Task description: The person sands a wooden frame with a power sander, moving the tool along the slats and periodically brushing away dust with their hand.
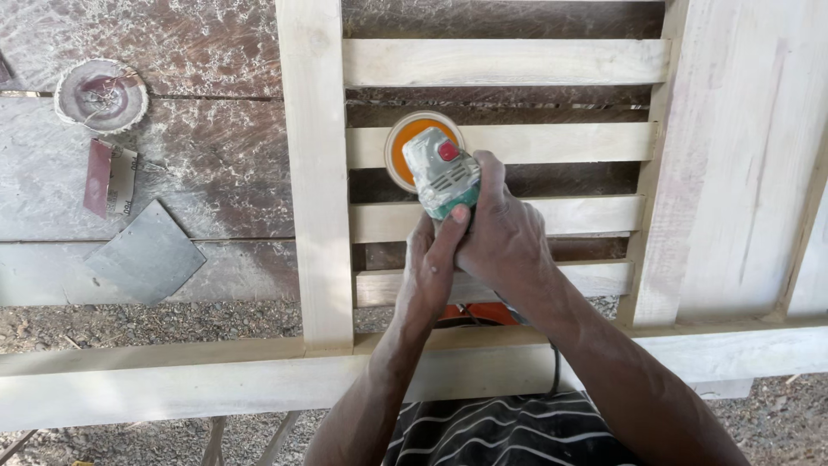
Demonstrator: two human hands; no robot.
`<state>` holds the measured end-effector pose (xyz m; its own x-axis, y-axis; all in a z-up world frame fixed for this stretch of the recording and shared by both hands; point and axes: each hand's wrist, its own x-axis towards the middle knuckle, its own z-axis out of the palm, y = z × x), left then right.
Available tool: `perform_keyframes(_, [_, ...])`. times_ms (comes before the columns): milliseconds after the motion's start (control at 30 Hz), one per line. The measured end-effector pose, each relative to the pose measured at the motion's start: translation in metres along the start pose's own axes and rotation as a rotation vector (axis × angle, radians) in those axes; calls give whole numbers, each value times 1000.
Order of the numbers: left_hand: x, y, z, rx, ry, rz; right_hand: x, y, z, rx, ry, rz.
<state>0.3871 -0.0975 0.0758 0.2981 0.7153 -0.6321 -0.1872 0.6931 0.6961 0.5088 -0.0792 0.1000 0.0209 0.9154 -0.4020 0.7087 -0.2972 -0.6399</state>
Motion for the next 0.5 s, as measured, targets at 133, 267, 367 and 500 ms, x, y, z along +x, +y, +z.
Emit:
perform_keyframes(133, [13,-14,24,-109,-71,-6,-1,22,-17,65,-45,211])
perform_keyframes(267, [31,-25,54,15,-171,-28,-10,55,-35,118,98,165])
perform_keyframes(367, [38,-29,70,124,-177,-10,-18,73,-44,20,201,262])
perform_keyframes(500, [33,-29,68,237,-134,48,-21,77,-41,8,231,245])
